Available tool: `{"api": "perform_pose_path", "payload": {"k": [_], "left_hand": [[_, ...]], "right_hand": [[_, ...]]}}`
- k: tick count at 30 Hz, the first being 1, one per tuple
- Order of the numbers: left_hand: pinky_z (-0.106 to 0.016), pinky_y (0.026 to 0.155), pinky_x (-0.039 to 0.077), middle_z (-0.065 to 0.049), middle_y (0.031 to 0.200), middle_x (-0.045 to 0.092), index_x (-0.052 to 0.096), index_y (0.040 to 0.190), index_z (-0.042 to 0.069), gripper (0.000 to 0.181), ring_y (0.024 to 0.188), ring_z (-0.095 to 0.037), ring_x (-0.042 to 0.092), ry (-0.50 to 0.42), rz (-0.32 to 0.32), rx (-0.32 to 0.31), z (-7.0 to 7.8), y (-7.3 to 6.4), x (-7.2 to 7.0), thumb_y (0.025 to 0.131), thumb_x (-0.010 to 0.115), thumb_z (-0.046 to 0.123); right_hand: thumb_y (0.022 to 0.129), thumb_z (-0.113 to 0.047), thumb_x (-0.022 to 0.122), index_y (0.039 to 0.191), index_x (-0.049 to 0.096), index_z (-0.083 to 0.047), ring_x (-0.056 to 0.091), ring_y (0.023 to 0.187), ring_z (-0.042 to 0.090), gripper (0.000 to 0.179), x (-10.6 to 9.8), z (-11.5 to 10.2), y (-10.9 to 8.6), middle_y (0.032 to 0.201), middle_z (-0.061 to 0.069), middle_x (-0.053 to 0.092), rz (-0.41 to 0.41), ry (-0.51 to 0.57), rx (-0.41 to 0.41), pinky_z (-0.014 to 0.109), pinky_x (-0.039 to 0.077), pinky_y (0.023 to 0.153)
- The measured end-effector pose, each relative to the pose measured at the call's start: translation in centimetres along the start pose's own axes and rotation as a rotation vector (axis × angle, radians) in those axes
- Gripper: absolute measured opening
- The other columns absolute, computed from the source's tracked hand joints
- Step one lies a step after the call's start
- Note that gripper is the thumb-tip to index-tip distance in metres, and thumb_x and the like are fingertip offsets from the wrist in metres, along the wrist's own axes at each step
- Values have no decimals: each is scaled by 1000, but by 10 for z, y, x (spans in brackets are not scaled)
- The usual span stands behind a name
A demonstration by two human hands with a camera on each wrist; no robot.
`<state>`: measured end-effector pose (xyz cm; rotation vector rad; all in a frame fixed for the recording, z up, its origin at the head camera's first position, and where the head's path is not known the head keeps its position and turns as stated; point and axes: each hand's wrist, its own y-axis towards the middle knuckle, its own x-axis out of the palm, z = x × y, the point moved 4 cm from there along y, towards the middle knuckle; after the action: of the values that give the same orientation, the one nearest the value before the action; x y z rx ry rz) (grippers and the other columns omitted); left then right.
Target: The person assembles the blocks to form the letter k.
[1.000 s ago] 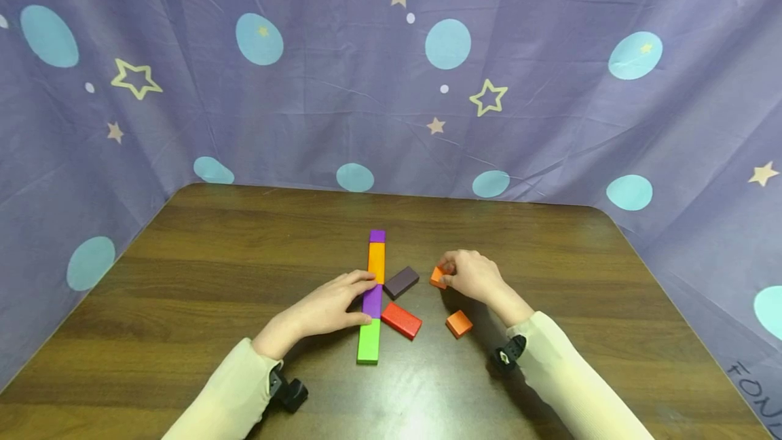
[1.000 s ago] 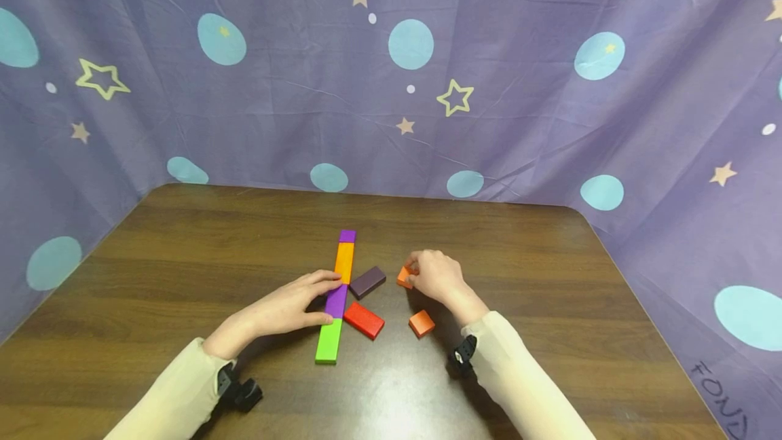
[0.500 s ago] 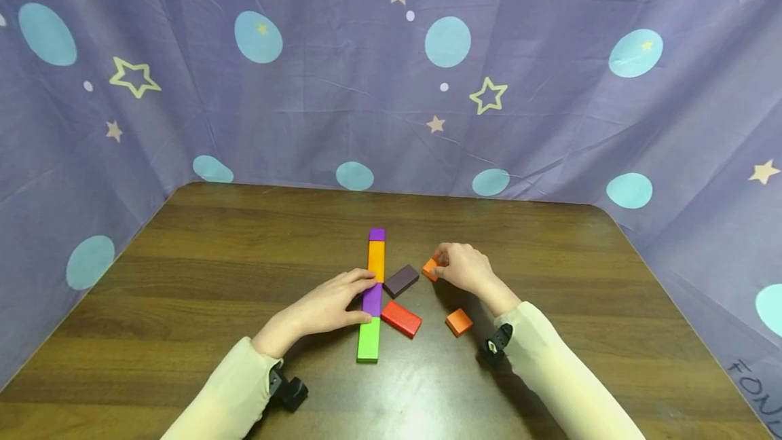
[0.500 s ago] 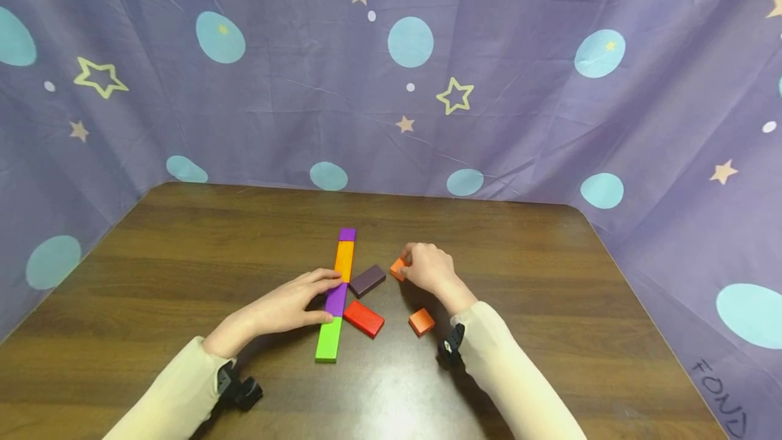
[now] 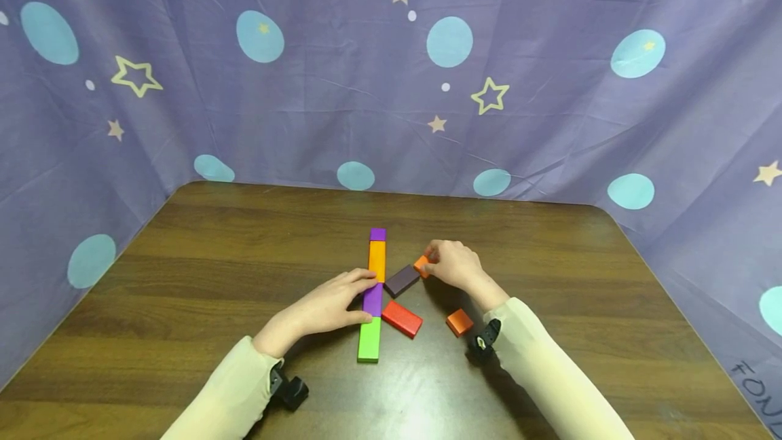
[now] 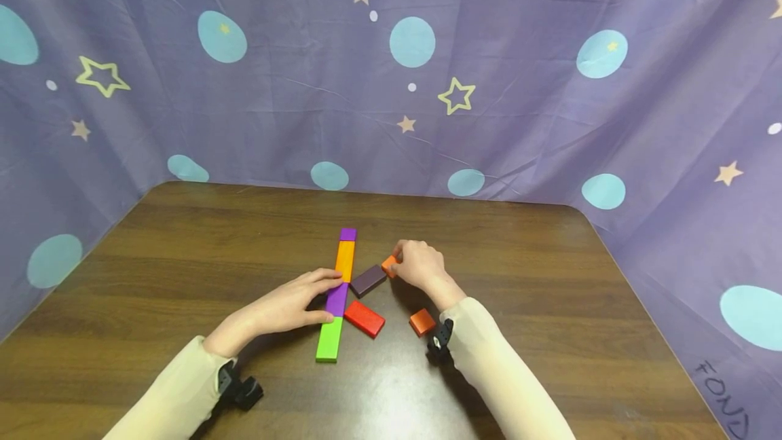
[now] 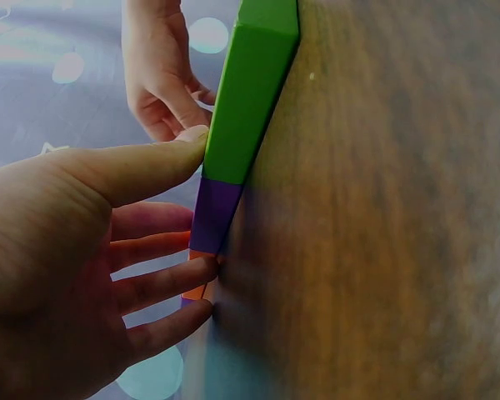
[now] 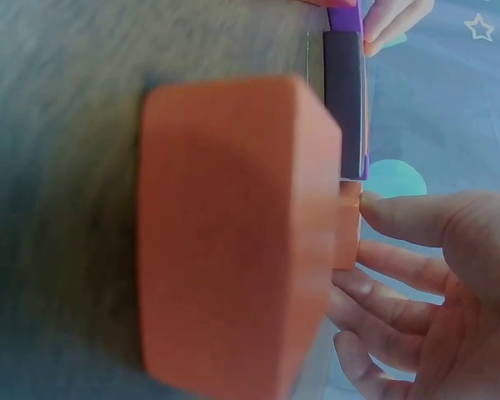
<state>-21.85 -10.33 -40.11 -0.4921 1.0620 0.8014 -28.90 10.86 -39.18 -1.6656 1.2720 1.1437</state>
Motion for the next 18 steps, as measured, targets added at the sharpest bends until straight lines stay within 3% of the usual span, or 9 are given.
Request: {"api": "perform_pose_path", "payload": {"k": [18], "left_hand": [[-44, 105, 32, -11, 137, 42, 46, 132, 4, 60, 126, -29, 39, 7, 3, 7, -1, 0, 1, 83, 64, 33]], "right_hand": [[75, -29, 70, 95, 66, -21, 62, 80, 19, 22, 2, -7, 4, 86, -6, 66, 5, 3, 8, 37, 47, 58]]}}
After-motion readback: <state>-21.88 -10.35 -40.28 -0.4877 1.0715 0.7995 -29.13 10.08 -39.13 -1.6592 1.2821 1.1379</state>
